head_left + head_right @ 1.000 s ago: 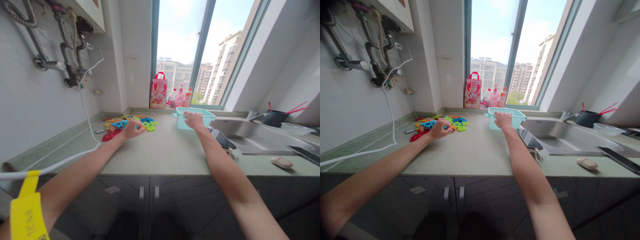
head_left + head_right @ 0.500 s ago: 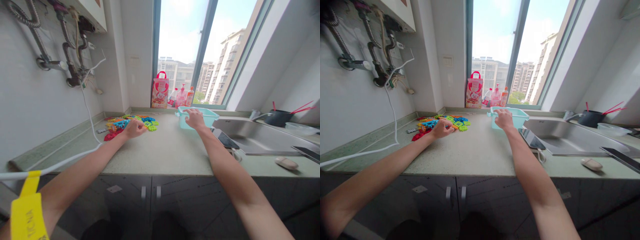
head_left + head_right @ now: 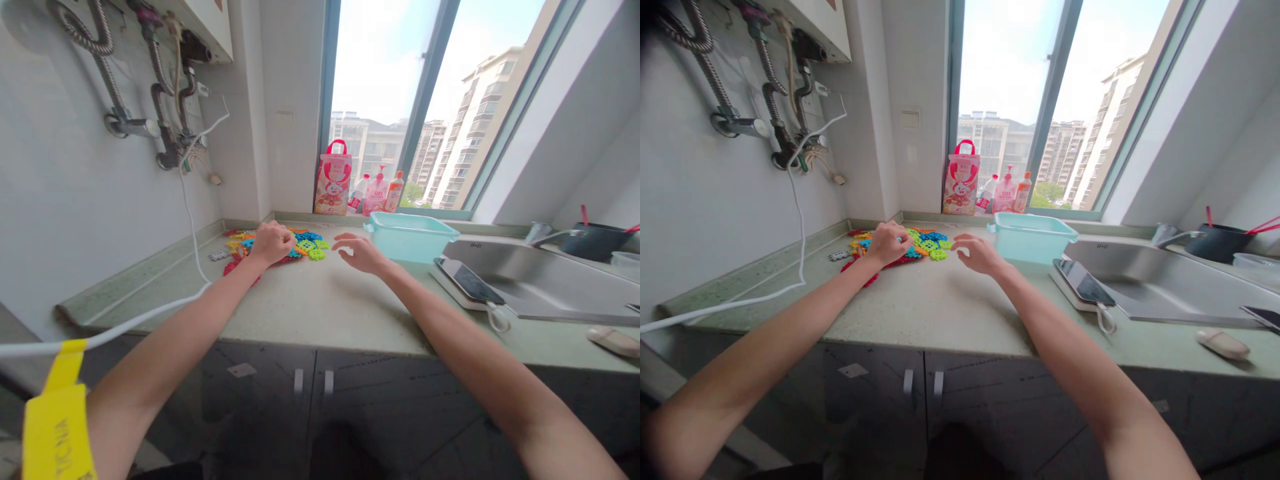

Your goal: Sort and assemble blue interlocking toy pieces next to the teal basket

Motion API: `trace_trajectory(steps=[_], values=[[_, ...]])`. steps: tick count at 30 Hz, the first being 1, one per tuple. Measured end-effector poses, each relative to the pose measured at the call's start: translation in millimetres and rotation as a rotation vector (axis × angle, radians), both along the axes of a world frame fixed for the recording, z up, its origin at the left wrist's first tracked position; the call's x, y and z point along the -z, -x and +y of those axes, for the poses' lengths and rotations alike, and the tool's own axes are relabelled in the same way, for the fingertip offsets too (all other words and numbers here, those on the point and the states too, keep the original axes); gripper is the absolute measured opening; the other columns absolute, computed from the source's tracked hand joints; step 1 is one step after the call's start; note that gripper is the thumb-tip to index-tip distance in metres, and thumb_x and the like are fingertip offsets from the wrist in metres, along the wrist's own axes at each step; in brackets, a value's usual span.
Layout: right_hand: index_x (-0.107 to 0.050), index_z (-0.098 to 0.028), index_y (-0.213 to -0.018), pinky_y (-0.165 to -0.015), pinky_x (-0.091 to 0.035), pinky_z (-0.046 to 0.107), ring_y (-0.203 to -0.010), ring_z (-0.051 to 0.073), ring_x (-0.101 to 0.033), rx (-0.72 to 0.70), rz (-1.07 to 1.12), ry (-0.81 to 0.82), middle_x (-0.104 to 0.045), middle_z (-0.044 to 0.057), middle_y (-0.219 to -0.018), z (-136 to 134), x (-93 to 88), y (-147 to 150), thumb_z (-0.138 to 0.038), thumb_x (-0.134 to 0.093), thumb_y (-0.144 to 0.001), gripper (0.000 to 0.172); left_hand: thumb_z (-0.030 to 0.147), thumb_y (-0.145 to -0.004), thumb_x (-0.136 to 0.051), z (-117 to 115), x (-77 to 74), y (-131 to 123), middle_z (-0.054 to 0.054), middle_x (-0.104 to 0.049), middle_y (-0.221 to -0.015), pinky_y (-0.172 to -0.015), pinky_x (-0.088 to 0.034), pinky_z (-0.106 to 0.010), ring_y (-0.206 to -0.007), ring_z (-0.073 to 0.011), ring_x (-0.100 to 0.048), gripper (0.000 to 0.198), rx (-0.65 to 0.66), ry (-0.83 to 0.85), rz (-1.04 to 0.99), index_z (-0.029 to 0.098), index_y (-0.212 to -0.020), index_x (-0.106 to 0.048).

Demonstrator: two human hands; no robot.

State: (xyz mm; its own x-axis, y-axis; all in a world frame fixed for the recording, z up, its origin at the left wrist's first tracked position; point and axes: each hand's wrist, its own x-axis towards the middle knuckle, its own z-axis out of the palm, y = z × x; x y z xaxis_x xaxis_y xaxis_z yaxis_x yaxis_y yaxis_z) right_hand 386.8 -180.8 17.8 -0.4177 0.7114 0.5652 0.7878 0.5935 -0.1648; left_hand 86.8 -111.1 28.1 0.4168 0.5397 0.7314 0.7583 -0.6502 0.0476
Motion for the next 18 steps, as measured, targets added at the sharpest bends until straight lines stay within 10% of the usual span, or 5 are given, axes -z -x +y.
trace_trajectory(steps=[3,8,18], values=[[-0.081,-0.025,-0.111,-0.109,-0.051,0.040,-0.111,0.021,-0.071,0.020,0.020,0.008,-0.069,0.008,-0.138,2,1.8,-4,-0.013,-0.061,-0.094,0.028,0.038,-0.091,-0.063,2,-4.0,10,-0.012,-0.076,-0.116,-0.101,-0.039,-0.051,-0.116,-0.0364,-0.058,0.024,-0.199,0.000,0.053,0.021,-0.090,-0.080],[-0.081,-0.024,-0.112,-0.101,-0.056,0.035,-0.112,0.020,-0.071,0.040,0.039,0.072,-0.068,0.010,-0.139,7,5.3,-8,-0.012,-0.063,-0.093,0.028,0.063,-0.089,-0.062,12,-1.1,27,-0.022,-0.059,-0.145,-0.111,-0.030,-0.062,-0.134,-0.0479,-0.047,0.069,-0.480,0.138,0.137,0.021,-0.144,-0.064],[-0.082,-0.022,-0.112,-0.097,-0.054,0.029,-0.099,0.019,-0.073,0.032,-0.086,0.300,-0.078,0.006,-0.114,21,20.5,-10,-0.017,-0.069,-0.090,0.026,0.077,-0.094,-0.043,32,9.5,39,-0.024,-0.066,-0.133,-0.102,-0.043,-0.056,-0.126,-0.0453,-0.055,0.079,-0.509,0.315,0.161,0.019,-0.145,-0.060]])
